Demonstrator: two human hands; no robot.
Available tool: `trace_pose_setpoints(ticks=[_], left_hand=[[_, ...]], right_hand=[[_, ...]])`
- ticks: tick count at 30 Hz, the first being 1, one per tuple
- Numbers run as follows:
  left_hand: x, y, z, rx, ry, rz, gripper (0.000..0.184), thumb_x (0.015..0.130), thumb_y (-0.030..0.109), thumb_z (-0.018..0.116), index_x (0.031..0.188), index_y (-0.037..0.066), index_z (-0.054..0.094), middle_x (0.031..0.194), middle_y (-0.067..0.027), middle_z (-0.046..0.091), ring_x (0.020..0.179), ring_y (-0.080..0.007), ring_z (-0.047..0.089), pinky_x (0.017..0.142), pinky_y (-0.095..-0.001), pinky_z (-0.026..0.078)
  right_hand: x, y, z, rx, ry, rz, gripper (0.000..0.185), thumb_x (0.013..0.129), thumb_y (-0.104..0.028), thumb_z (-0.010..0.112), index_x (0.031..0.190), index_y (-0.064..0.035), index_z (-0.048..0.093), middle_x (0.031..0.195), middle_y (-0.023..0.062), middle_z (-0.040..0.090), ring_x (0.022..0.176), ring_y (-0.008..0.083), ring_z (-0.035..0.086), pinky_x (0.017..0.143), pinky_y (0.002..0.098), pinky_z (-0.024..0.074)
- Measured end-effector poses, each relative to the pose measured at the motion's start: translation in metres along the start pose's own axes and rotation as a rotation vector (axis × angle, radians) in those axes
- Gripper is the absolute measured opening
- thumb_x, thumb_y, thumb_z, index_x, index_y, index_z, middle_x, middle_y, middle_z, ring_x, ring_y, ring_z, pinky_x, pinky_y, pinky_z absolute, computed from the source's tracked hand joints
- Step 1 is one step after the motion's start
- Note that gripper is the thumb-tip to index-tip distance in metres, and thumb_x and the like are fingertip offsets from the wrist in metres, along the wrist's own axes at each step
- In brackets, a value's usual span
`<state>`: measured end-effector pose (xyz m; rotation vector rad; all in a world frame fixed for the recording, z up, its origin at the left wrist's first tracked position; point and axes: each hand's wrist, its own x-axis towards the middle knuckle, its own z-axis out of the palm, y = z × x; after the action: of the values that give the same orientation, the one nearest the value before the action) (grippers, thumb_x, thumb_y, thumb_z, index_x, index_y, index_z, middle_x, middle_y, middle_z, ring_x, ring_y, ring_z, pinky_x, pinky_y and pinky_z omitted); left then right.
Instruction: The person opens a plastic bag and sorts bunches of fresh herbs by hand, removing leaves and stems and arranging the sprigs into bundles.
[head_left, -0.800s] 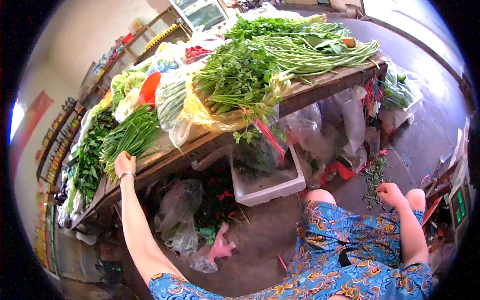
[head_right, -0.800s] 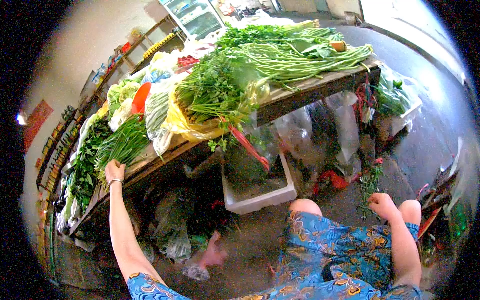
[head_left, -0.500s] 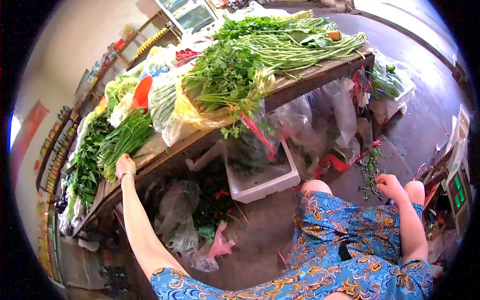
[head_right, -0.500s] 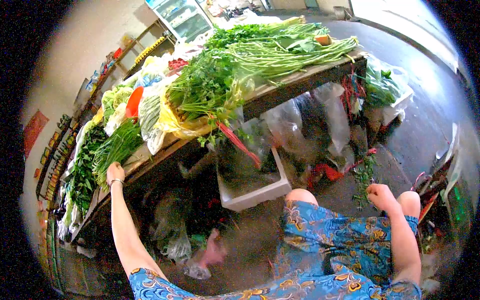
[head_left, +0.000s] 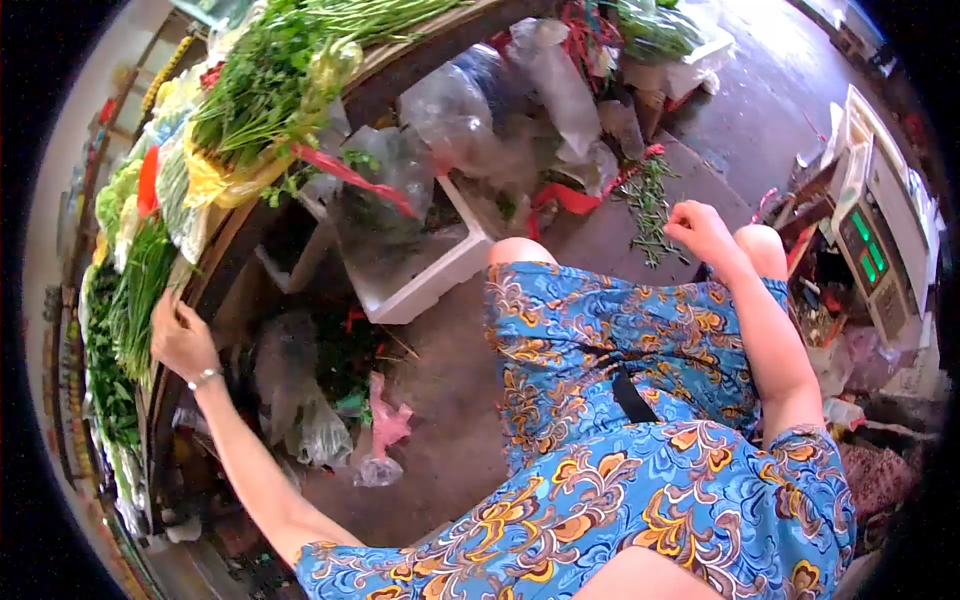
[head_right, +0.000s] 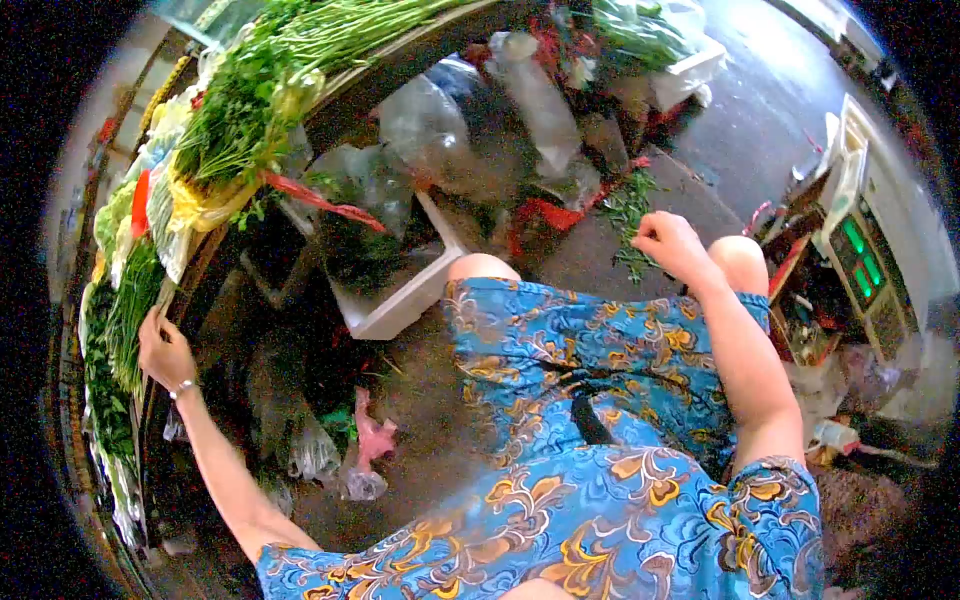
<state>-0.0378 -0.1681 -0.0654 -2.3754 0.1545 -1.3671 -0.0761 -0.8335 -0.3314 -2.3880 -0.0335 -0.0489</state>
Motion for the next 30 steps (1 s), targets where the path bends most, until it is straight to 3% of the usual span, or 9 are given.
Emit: trace_pose_setpoints(ticks=[9, 10, 11, 14, 19, 21, 25, 26, 30], left_hand=[[-0.033, 0.247, -0.013, -0.681, -0.143, 0.101, 0.021, 0.077, 0.0, 0.063, 0.098, 0.004, 0.065, 0.096, -0.011, 0.067, 0.089, -0.0282, 0.063, 0.082, -0.0355, 0.047], [-0.028, 0.268, -0.007, -0.787, -0.138, 0.065, 0.021, 0.078, 0.0, 0.063, 0.098, 0.004, 0.065, 0.096, -0.0109, 0.067, 0.088, -0.0271, 0.063, 0.081, -0.0342, 0.047], [-0.02, 0.289, -0.001, -0.891, -0.136, 0.029, 0.022, 0.078, -0.001, 0.063, 0.099, 0.004, 0.065, 0.096, -0.0108, 0.067, 0.088, -0.026, 0.063, 0.08, -0.033, 0.047], [0.005, 0.353, 0.02, -1.178, -0.214, -0.136, 0.02, 0.083, 0.0, 0.062, 0.103, 0.002, 0.065, 0.095, -0.007, 0.067, 0.087, -0.0151, 0.062, 0.077, -0.0266, 0.048], [0.031, 0.459, 0.08, -1.62, -0.379, -0.362, 0.02, 0.083, 0.002, 0.063, 0.103, 0.002, 0.065, 0.095, -0.0038, 0.066, 0.084, -0.0104, 0.06, 0.077, -0.0235, 0.047], [0.017, 0.489, 0.099, -1.642, -0.524, -0.501, 0.021, 0.082, 0.002, 0.064, 0.103, 0.001, 0.065, 0.094, -0.0034, 0.066, 0.083, -0.0093, 0.06, 0.076, -0.0224, 0.047], [0.003, 0.509, 0.103, -1.842, -0.887, -0.708, 0.025, 0.083, -0.001, 0.062, 0.108, 0.001, 0.062, 0.098, -0.0055, 0.066, 0.089, -0.0112, 0.06, 0.081, -0.0236, 0.048], [0.005, 0.51, 0.106, -1.758, -0.924, -0.695, 0.025, 0.083, -0.001, 0.061, 0.109, 0.001, 0.061, 0.099, -0.0059, 0.065, 0.089, -0.0115, 0.06, 0.081, -0.0242, 0.048], [0.001, 0.513, 0.106, -1.662, -0.992, -0.718, 0.026, 0.084, -0.001, 0.06, 0.109, 0.003, 0.061, 0.096, -0.0043, 0.065, 0.084, -0.0096, 0.06, 0.076, -0.0233, 0.049]], right_hand=[[-0.003, 0.006, -0.008, -0.097, 0.074, -0.028, 0.017, 0.076, -0.014, 0.058, 0.072, 0.0016, 0.054, 0.079, 0.0186, 0.057, 0.079, 0.037, 0.056, 0.069, 0.0434, 0.0446], [-0.002, 0.008, -0.01, -0.098, -0.006, 0.021, 0.015, 0.076, -0.012, 0.057, 0.086, -0.0007, 0.06, 0.087, 0.0197, 0.058, 0.086, 0.0374, 0.057, 0.075, 0.0433, 0.0456], [-0.003, 0.014, -0.009, -0.105, -0.003, 0.031, 0.015, 0.076, -0.012, 0.057, 0.086, -0.0007, 0.06, 0.087, 0.0197, 0.058, 0.086, 0.0374, 0.057, 0.075, 0.0433, 0.0456], [-0.005, 0.024, -0.01, -0.15, -0.258, -0.01, 0.05, 0.076, -0.009, 0.056, 0.126, -0.0112, 0.053, 0.109, 0.0197, 0.056, 0.102, 0.0379, 0.055, 0.089, 0.0432, 0.0453], [0.041, 0.004, 0.018, -0.321, -0.541, -0.005, 0.048, 0.077, -0.011, 0.058, 0.124, -0.007, 0.052, 0.112, 0.0214, 0.054, 0.103, 0.0381, 0.056, 0.086, 0.0453, 0.0483], [0.067, 0.019, 0.052, -0.231, -0.427, 0.041, 0.05, 0.075, -0.01, 0.061, 0.124, -0.007, 0.053, 0.128, 0.0256, 0.042, 0.1, 0.0406, 0.057, 0.086, 0.0452, 0.0496], [0.123, 0.051, 0.11, -0.173, -0.327, 0.036, 0.052, 0.069, -0.01, 0.067, 0.12, -0.0185, 0.06, 0.149, 0.026, 0.017, 0.122, 0.0428, 0.042, 0.095, 0.0501, 0.0401], [0.137, 0.065, 0.137, -0.251, -0.281, 0.029, 0.056, 0.068, -0.014, 0.071, 0.122, -0.022, 0.059, 0.148, 0.0251, 0.019, 0.128, 0.0446, 0.032, 0.098, 0.0548, 0.0337], [0.171, 0.083, 0.19, -0.196, -0.004, 0.121, 0.051, 0.07, -0.019, 0.072, 0.119, -0.0197, 0.061, 0.147, 0.0229, 0.022, 0.13, 0.0426, 0.031, 0.101, 0.0573, 0.0304]])
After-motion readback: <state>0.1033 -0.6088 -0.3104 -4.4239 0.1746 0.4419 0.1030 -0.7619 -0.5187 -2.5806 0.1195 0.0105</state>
